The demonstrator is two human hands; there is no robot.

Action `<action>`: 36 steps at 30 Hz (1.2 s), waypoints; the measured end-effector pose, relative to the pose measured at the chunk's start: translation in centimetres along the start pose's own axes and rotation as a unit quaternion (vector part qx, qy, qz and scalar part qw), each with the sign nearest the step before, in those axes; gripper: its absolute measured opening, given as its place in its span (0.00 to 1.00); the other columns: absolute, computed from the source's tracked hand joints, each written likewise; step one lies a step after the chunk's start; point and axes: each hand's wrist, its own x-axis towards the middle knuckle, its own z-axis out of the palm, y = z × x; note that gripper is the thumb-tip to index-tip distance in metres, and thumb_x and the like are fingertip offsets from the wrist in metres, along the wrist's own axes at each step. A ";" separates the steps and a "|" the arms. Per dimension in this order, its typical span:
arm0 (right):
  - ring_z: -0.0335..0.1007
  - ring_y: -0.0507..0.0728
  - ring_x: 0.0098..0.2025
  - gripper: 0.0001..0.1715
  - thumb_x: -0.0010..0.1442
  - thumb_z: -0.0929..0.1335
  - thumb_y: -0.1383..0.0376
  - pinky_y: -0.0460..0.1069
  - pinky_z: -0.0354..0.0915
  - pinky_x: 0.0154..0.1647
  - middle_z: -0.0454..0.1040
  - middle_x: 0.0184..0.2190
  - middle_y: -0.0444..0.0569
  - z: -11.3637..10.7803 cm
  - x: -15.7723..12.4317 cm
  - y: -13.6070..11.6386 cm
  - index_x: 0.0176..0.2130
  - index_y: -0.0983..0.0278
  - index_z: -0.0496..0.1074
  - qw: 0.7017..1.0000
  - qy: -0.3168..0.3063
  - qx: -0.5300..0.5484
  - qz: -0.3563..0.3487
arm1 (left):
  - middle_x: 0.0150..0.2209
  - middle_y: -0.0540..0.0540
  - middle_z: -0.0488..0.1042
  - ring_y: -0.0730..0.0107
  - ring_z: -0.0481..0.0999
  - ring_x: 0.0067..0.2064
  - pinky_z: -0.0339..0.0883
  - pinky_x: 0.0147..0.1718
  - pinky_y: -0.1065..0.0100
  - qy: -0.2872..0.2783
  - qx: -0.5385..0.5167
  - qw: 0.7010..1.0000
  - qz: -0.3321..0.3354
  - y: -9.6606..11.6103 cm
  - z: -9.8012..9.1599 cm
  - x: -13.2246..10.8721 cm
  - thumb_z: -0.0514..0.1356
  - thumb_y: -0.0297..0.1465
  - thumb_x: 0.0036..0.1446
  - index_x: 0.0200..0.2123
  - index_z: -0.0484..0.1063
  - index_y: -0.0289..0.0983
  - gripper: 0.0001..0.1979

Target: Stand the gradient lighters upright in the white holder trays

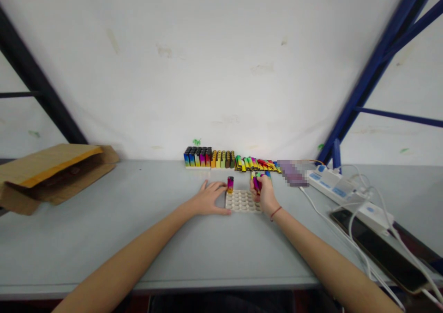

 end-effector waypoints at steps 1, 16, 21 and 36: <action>0.38 0.46 0.11 0.16 0.50 0.55 0.56 0.44 0.37 0.11 0.48 0.10 0.37 0.1 0.0 0.0 0.18 0.62 0.57 1.000 0.007 -0.012 -0.008 | 0.60 0.38 0.58 0.48 0.55 0.62 0.33 0.59 0.37 0.000 -0.001 1.000 0.000 0.0 0.0 0.0 0.58 0.58 0.48 0.58 0.58 0.42 0.40; 0.70 0.56 0.40 0.14 0.61 0.63 0.58 0.51 0.66 0.43 0.74 0.39 0.51 1.3 -1.3 0.4 0.43 0.64 0.68 0.911 -0.097 -0.263 -0.302 | 0.61 0.39 0.58 0.46 0.55 0.62 0.32 0.59 0.36 0.000 -0.014 1.000 0.000 0.2 -0.3 -0.1 0.58 0.59 0.48 0.60 0.56 0.42 0.42; 0.73 0.55 0.38 0.12 0.60 0.64 0.62 0.50 0.68 0.41 0.76 0.37 0.50 1.2 -1.2 1.1 0.43 0.64 0.69 0.898 -0.100 -0.302 -0.303 | 0.61 0.38 0.58 0.47 0.55 0.62 0.32 0.59 0.36 0.002 -0.015 1.000 0.001 0.1 -0.1 -0.1 0.58 0.58 0.47 0.60 0.56 0.42 0.42; 0.69 0.56 0.45 0.22 0.63 0.59 0.66 0.52 0.65 0.47 0.70 0.47 0.53 0.7 -1.1 -0.6 0.56 0.59 0.66 0.760 -0.131 -0.506 -0.387 | 0.61 0.37 0.57 0.47 0.55 0.62 0.33 0.59 0.37 -0.001 0.001 1.000 0.002 0.0 0.1 0.0 0.56 0.60 0.48 0.60 0.56 0.40 0.43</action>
